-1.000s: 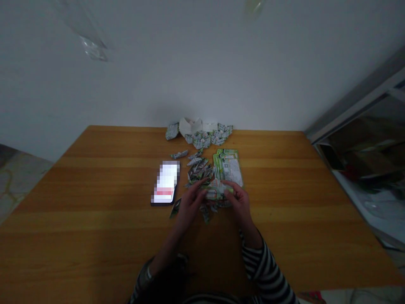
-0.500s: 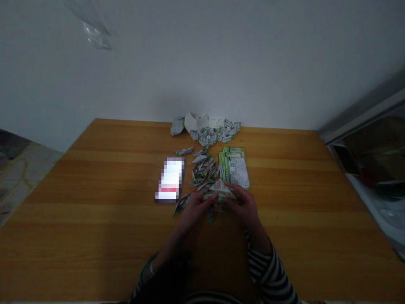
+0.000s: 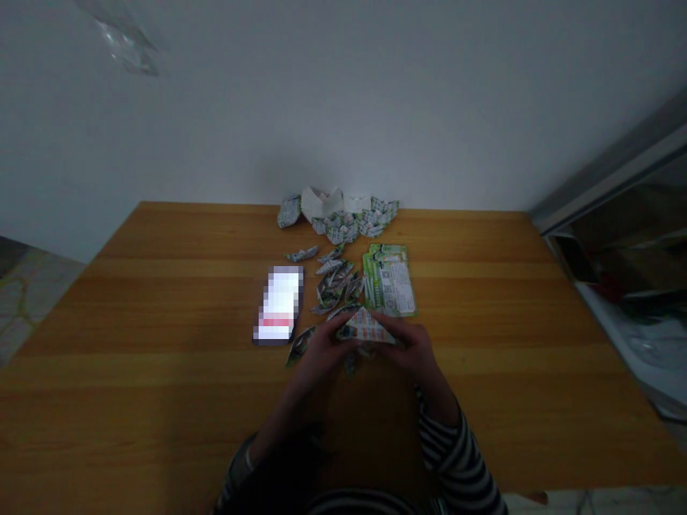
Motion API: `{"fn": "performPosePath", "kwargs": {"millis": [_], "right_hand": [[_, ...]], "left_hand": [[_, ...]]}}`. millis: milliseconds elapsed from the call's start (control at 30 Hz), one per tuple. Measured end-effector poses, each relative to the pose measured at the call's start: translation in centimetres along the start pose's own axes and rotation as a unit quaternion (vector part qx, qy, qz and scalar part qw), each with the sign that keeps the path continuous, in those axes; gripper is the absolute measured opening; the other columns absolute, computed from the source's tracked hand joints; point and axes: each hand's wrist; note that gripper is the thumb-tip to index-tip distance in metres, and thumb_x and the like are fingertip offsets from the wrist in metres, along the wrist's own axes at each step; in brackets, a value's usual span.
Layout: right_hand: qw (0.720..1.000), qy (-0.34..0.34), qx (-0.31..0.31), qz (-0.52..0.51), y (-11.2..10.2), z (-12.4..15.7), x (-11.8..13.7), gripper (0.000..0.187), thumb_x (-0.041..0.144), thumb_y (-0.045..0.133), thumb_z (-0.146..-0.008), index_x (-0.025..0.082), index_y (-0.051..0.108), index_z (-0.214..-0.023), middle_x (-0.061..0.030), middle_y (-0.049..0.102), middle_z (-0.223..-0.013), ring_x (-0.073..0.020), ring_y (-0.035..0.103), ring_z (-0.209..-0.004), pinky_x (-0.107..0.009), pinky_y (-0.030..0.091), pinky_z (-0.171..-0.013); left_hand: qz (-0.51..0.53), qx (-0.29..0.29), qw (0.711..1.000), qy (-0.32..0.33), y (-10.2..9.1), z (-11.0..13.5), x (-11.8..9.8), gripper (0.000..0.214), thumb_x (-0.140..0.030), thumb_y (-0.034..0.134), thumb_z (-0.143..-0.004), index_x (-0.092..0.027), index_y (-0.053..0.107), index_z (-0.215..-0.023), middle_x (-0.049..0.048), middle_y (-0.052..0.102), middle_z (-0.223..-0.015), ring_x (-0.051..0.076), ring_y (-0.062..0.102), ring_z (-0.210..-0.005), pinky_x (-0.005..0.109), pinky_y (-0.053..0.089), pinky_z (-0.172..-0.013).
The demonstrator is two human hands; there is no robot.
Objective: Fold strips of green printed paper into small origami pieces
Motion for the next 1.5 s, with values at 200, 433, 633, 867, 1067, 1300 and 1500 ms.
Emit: {"fn": "performPosePath", "kwargs": {"millis": [200,433,633,867,1067,1300,1500], "right_hand": [[0.998,0.044,0.041,-0.029,0.5,0.3,-0.1,0.042,0.027,0.069,-0.08,0.027,0.065,-0.122,-0.0056,0.071,-0.117,-0.0222,0.072,-0.088,-0.031,0.06,-0.068],[0.998,0.031,0.046,-0.011,0.2,-0.1,-0.4,0.029,0.027,0.07,-0.08,0.025,0.071,-0.109,-0.0039,0.074,-0.103,-0.0213,0.07,-0.091,-0.032,0.056,-0.078],[1.0,0.004,0.003,0.026,-0.3,-0.6,-0.5,0.021,0.028,0.071,-0.078,0.022,0.076,-0.098,-0.0055,0.073,-0.087,-0.0178,0.067,-0.077,-0.027,0.054,-0.067],[0.998,-0.005,-0.036,0.046,-0.2,-0.7,-0.6,0.009,0.028,0.071,-0.079,0.021,0.077,-0.08,-0.0064,0.072,-0.079,-0.018,0.066,-0.071,-0.027,0.053,-0.062],[0.994,0.028,-0.092,0.046,0.5,-0.7,-0.7,0.008,0.026,0.069,-0.078,0.022,0.076,-0.075,-0.0043,0.073,-0.072,-0.018,0.066,-0.065,-0.028,0.052,-0.059],[0.983,0.089,-0.159,0.033,1.7,-0.3,-1.0,0.012,0.029,0.07,-0.076,0.02,0.074,-0.069,-0.0023,0.07,-0.064,-0.017,0.062,-0.059,-0.028,0.05,-0.057],[0.971,0.113,-0.2,-0.07,2.5,-0.4,-1.0,0.024,0.03,0.07,-0.077,0.018,0.068,-0.097,0.0054,0.054,-0.057,-0.0096,0.05,-0.05,-0.021,0.043,-0.049]], "left_hand": [[0.009,0.004,0.999,0.04,0.2,0.2,-0.8,0.069,-0.02,0.076,-0.072,-0.025,0.051,-0.137,0.0102,0.065,-0.126,0.025,0.063,-0.111,0.036,0.051,-0.094],[-0.02,-0.028,0.999,0.015,-0.5,0.1,-0.3,0.019,-0.025,0.072,-0.075,-0.018,0.078,-0.092,0.0066,0.078,-0.095,0.025,0.072,-0.089,0.036,0.054,-0.084],[-0.007,-0.013,1.0,-0.026,-0.7,0.1,-0.6,0.024,-0.031,0.071,-0.076,-0.017,0.078,-0.094,0.006,0.078,-0.091,0.025,0.071,-0.084,0.033,0.053,-0.08],[-0.007,-0.022,0.999,-0.031,-0.4,0.0,-0.4,0.023,-0.033,0.071,-0.077,-0.019,0.079,-0.093,0.0049,0.078,-0.088,0.022,0.069,-0.079,0.031,0.052,-0.076],[-0.004,-0.07,0.997,-0.021,0.1,0.0,-0.1,0.028,-0.034,0.072,-0.077,-0.018,0.077,-0.099,0.0031,0.076,-0.079,0.018,0.066,-0.071,0.027,0.051,-0.069],[0.066,-0.073,0.994,-0.055,0.7,0.1,0.1,0.038,-0.039,0.07,-0.078,-0.018,0.072,-0.111,0.0048,0.075,-0.101,0.022,0.069,-0.086,0.031,0.055,-0.073],[0.069,-0.077,0.995,-0.015,0.9,-0.1,0.0,0.057,-0.035,0.069,-0.08,-0.02,0.055,-0.133,0.0082,0.058,-0.136,0.026,0.061,-0.113,0.032,0.054,-0.085]]}}
Point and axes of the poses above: each hand's wrist, its own z-axis away from the middle knuckle, its own y-axis out of the palm, x = y × z
